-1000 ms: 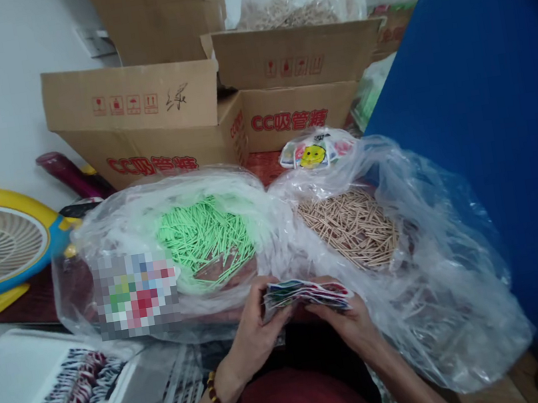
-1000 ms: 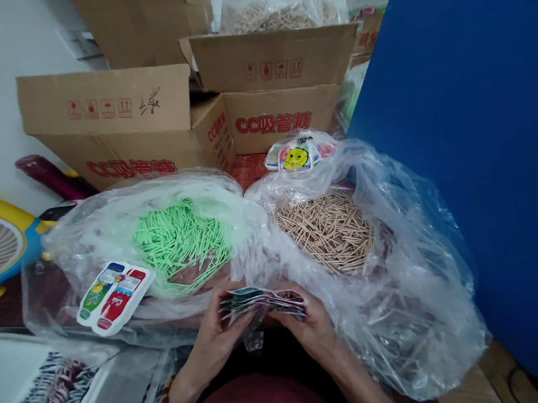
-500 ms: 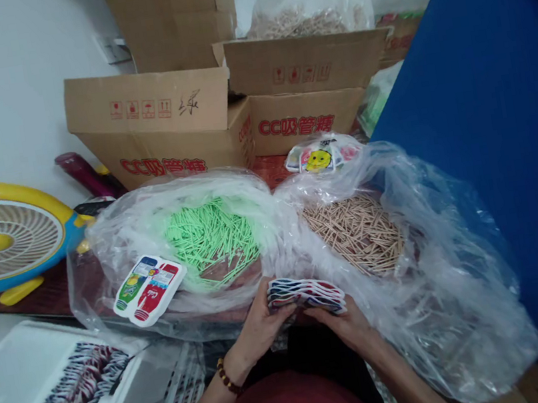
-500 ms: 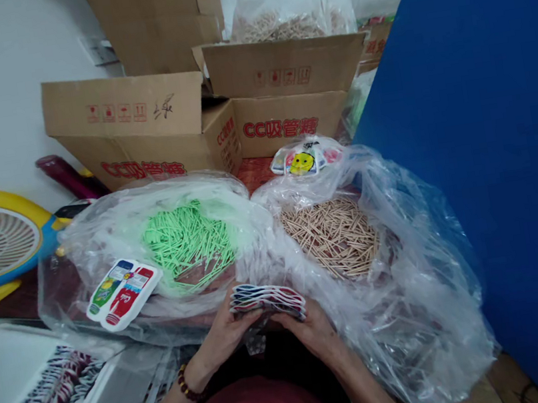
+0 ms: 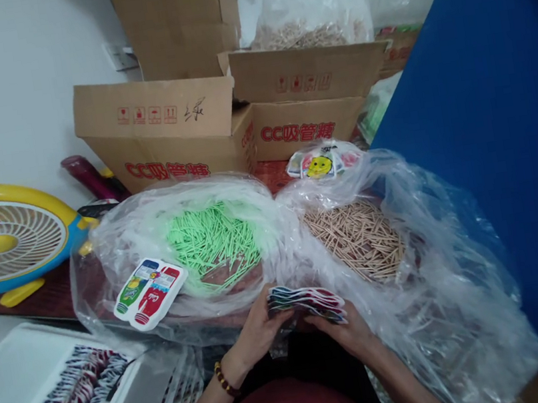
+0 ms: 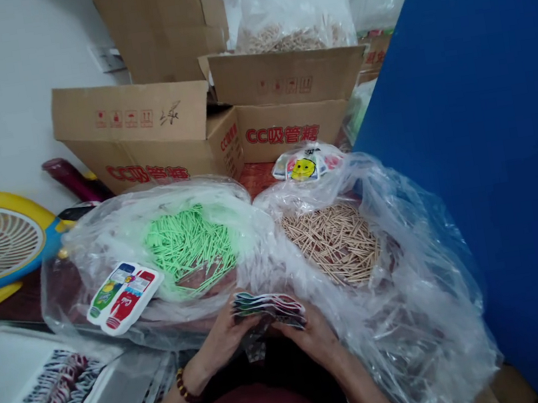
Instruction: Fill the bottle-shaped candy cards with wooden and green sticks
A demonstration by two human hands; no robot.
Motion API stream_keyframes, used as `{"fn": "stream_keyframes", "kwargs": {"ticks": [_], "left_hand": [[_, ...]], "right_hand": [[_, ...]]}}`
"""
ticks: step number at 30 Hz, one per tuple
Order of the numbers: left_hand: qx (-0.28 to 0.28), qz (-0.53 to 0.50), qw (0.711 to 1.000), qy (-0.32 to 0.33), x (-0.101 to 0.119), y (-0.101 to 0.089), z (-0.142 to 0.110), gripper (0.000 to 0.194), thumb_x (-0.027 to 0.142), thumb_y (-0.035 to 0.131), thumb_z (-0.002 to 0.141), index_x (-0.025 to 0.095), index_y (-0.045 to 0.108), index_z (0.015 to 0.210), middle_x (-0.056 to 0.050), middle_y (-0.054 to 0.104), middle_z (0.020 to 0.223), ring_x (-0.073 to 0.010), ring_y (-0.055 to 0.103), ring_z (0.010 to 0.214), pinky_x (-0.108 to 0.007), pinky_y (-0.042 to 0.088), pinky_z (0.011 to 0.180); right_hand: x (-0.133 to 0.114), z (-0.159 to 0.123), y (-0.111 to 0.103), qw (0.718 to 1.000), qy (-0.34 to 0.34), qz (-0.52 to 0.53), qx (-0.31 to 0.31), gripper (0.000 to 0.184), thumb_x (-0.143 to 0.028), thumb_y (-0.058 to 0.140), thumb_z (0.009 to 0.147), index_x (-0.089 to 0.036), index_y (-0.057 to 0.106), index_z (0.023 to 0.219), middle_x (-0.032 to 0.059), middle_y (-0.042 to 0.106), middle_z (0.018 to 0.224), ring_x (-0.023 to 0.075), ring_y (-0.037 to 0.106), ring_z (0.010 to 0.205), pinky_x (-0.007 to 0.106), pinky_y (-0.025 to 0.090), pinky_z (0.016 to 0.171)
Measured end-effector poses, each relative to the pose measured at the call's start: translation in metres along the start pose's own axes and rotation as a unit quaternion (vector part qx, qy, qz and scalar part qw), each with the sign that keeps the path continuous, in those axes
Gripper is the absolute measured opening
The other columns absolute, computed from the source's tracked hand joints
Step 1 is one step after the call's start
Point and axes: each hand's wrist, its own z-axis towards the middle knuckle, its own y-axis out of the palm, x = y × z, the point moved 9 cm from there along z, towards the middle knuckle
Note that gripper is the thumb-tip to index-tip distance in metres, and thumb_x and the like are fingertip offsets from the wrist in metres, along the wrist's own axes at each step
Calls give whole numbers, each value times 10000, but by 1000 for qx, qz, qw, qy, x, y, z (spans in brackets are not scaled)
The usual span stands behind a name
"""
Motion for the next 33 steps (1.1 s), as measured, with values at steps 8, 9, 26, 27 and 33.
{"fn": "stream_keyframes", "kwargs": {"ticks": [8,9,26,27,33], "left_hand": [[162,-77,982,-50,17,-38,-38,443,347,702,775,253,506,1160,-64,575,1231,-237,515,1148,-380,382,1003],[167,-97,977,-90,18,-43,-51,350,380,694,778,241,541,1060,-63,610,1131,-234,548,1081,-372,416,957],[296,-487,780,-259,-31,-108,-220,303,180,594,723,110,663,1009,-140,751,888,-333,694,928,-480,512,866],[331,-480,772,-254,-42,-127,-239,312,167,578,727,95,653,1021,-144,746,898,-325,694,923,-475,517,863],[666,-227,658,-269,-85,-300,-417,278,204,566,884,114,583,1146,-115,648,1106,-232,654,929,-413,546,799]], "right_hand": [[-56,16,0,985,-55,-165,-8,285,-297,529,886,-233,629,1145,36,726,994,227,687,857,323,543,752],[-66,18,4,977,-65,-201,-18,278,-281,520,886,-231,622,1139,43,728,983,229,689,837,319,540,730],[-149,-31,235,763,-484,-363,-227,387,-47,523,762,-198,566,1115,82,692,1054,261,642,908,390,481,778],[-147,-30,243,763,-495,-352,-221,438,-36,497,756,-194,552,1161,97,670,1139,273,626,996,405,471,835],[-113,-27,268,737,-523,-345,-253,397,-46,396,788,-188,591,1104,115,653,1190,232,671,912,385,506,798]]}}
